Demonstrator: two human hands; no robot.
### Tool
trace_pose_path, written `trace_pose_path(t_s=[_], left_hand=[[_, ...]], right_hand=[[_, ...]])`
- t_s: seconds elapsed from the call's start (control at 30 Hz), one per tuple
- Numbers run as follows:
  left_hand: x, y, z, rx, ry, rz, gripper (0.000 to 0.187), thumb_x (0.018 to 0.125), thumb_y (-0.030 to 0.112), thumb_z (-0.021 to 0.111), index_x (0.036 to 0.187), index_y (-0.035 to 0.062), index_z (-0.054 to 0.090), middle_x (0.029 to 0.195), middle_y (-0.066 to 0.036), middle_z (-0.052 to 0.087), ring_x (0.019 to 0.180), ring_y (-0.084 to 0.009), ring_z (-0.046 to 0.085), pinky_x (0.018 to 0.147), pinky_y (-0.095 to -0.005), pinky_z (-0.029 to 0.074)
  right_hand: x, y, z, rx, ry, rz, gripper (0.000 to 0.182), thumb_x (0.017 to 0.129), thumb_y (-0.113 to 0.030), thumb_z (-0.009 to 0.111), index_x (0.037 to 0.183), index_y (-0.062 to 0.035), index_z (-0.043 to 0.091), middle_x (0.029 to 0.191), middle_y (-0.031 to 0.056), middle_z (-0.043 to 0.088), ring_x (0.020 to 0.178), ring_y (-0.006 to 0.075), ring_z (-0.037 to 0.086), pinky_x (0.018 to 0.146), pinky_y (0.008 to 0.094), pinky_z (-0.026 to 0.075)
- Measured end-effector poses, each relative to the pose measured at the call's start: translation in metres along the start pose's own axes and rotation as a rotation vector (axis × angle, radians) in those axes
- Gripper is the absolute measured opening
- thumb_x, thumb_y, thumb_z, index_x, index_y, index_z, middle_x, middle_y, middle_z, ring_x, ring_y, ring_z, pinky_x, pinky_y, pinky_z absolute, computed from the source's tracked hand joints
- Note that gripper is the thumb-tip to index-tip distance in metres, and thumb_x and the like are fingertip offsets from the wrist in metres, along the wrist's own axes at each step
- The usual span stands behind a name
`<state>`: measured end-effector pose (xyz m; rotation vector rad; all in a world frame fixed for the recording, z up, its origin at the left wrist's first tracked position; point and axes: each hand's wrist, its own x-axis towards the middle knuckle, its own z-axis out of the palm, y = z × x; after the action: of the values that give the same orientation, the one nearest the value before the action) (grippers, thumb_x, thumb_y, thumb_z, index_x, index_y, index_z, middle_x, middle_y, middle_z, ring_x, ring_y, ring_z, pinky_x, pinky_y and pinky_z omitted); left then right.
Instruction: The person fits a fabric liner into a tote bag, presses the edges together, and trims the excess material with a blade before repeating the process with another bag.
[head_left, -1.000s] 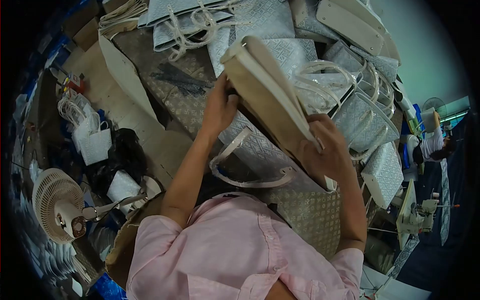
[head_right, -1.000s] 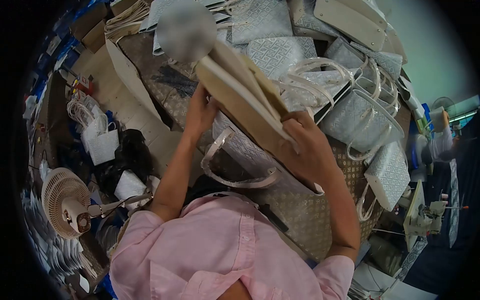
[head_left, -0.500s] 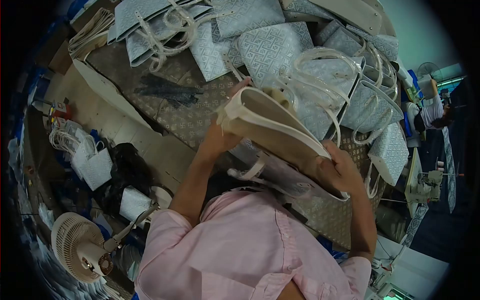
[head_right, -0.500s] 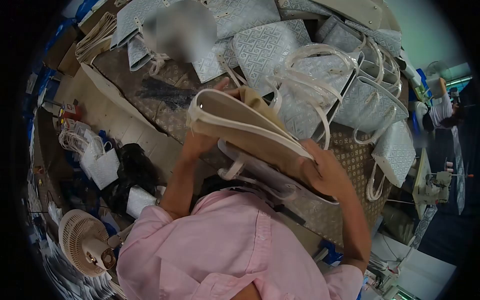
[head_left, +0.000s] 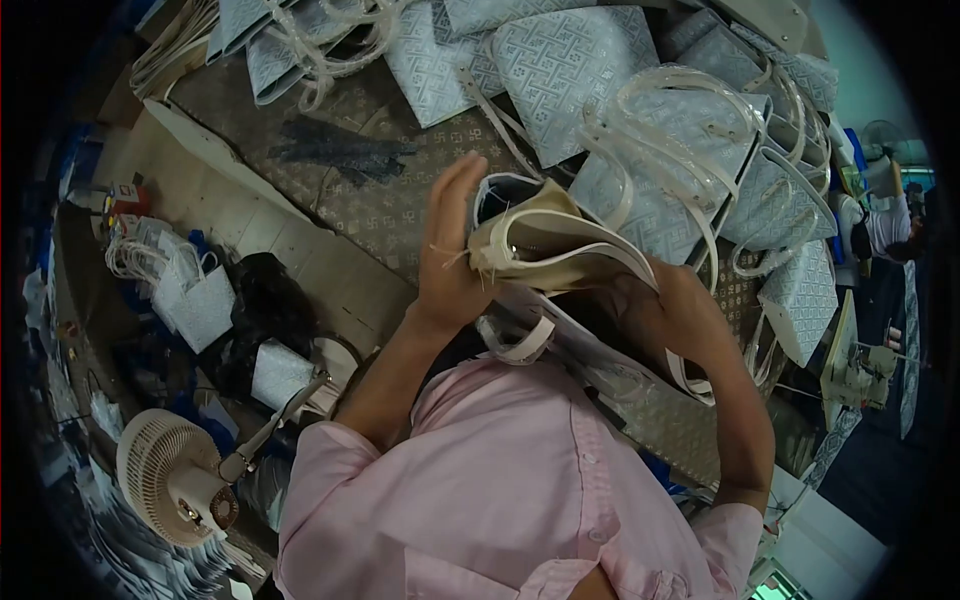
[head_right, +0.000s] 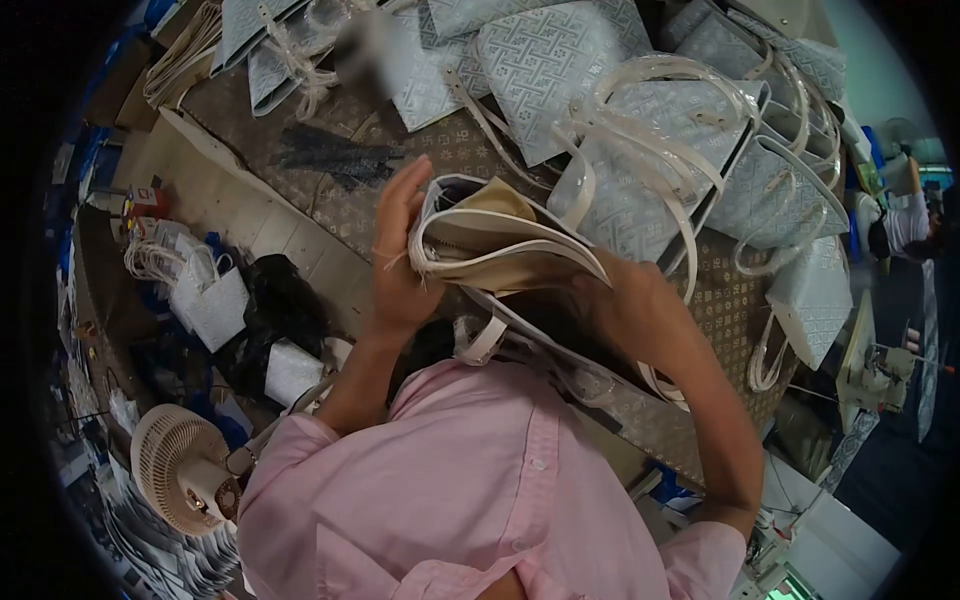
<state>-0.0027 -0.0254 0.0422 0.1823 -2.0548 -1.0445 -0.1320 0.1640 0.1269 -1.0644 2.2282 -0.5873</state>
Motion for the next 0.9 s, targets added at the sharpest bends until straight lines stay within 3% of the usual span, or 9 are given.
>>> trace_pose_path(t_s=[0.07, 0.23, 0.33, 0.43, 0.53, 0.63, 0.7, 0.83, 0.9], left_hand=[[-0.015, -0.003, 0.006, -0.416, 0.06, -0.374, 0.051, 0.082, 0.008, 0.065, 0.128, -0.0055, 0.045, 0.117, -0.019, 0.057, 0.109, -0.0213, 0.056, 0.093, -0.034, 0.043], [-0.029, 0.002, 0.002, -0.269, 0.114, -0.421, 0.042, 0.087, 0.003, 0.056, 0.127, -0.0065, 0.048, 0.105, -0.022, 0.064, 0.09, -0.018, 0.064, 0.079, -0.0285, 0.048], [-0.029, 0.009, -0.001, -0.264, 0.063, -0.545, 0.039, 0.089, 0.003, 0.052, 0.126, -0.005, 0.05, 0.101, -0.022, 0.065, 0.082, -0.0165, 0.065, 0.073, -0.0273, 0.048], [-0.031, 0.014, 0.002, -0.273, 0.055, -0.593, 0.039, 0.089, 0.005, 0.051, 0.127, -0.0025, 0.051, 0.099, -0.022, 0.065, 0.08, -0.0164, 0.065, 0.07, -0.0277, 0.048], [-0.032, 0.011, 0.0, -0.174, 0.069, -0.508, 0.039, 0.089, 0.005, 0.05, 0.127, -0.002, 0.051, 0.096, -0.022, 0.065, 0.075, -0.0145, 0.062, 0.067, -0.0263, 0.048], [-0.036, 0.011, -0.006, -0.198, -0.016, -0.533, 0.039, 0.089, 0.004, 0.049, 0.128, -0.0031, 0.051, 0.089, -0.019, 0.065, 0.066, -0.0128, 0.058, 0.062, -0.0252, 0.046], [-0.036, 0.008, -0.007, -0.221, -0.02, -0.564, 0.04, 0.088, 0.002, 0.048, 0.129, -0.0031, 0.05, 0.083, -0.016, 0.063, 0.059, -0.0109, 0.052, 0.058, -0.0253, 0.045], [-0.036, 0.006, -0.002, -0.25, -0.007, -0.489, 0.041, 0.088, 0.002, 0.048, 0.129, -0.0021, 0.05, 0.075, -0.013, 0.06, 0.059, -0.0088, 0.051, 0.056, -0.025, 0.044], [-0.032, 0.013, 0.002, -0.206, -0.037, -0.462, 0.04, 0.088, 0.001, 0.048, 0.127, -0.002, 0.052, 0.077, -0.014, 0.063, 0.061, -0.0071, 0.052, 0.056, -0.0243, 0.044]], right_hand=[[-0.003, -0.004, 0.007, -0.068, -0.022, 0.06, 0.018, 0.088, -0.014, 0.055, 0.101, -0.003, 0.059, 0.08, 0.0263, 0.06, 0.079, 0.0458, 0.056, 0.066, 0.0482, 0.046], [-0.009, -0.005, 0.003, -0.113, -0.074, 0.168, 0.02, 0.086, -0.014, 0.055, 0.093, 0.0026, 0.062, 0.073, 0.0259, 0.059, 0.072, 0.044, 0.058, 0.064, 0.0448, 0.046], [-0.016, 0.009, 0.017, -0.387, 0.08, -0.021, 0.021, 0.087, -0.018, 0.056, 0.08, 0.0026, 0.056, 0.063, 0.0248, 0.057, 0.064, 0.046, 0.058, 0.06, 0.0477, 0.047], [-0.009, -0.008, 0.026, -0.574, -0.205, 0.194, 0.021, 0.086, -0.017, 0.057, 0.077, 0.0016, 0.056, 0.063, 0.025, 0.058, 0.068, 0.0437, 0.06, 0.063, 0.0469, 0.048], [-0.003, -0.012, 0.023, -0.383, -0.284, 0.238, 0.019, 0.085, -0.014, 0.057, 0.092, 0.0041, 0.057, 0.077, 0.0298, 0.059, 0.078, 0.0446, 0.059, 0.071, 0.0467, 0.048], [-0.005, -0.012, 0.034, -0.229, -0.094, 0.053, 0.027, 0.083, -0.016, 0.061, 0.099, 0.0042, 0.051, 0.078, 0.0261, 0.059, 0.08, 0.045, 0.057, 0.072, 0.047, 0.045], [0.012, -0.018, 0.033, -0.113, -0.116, -0.031, 0.048, 0.082, -0.015, 0.06, 0.122, 0.0069, 0.043, 0.096, 0.0315, 0.058, 0.09, 0.0467, 0.057, 0.079, 0.0479, 0.045], [0.034, -0.007, 0.019, -0.087, -0.294, -0.013, 0.057, 0.08, -0.018, 0.063, 0.125, 0.0062, 0.039, 0.092, 0.0298, 0.06, 0.09, 0.0458, 0.057, 0.082, 0.0469, 0.045], [0.043, -0.015, 0.04, -0.076, -0.104, -0.107, 0.043, 0.081, -0.016, 0.06, 0.115, 0.006, 0.047, 0.088, 0.027, 0.061, 0.085, 0.041, 0.06, 0.077, 0.0437, 0.048]])
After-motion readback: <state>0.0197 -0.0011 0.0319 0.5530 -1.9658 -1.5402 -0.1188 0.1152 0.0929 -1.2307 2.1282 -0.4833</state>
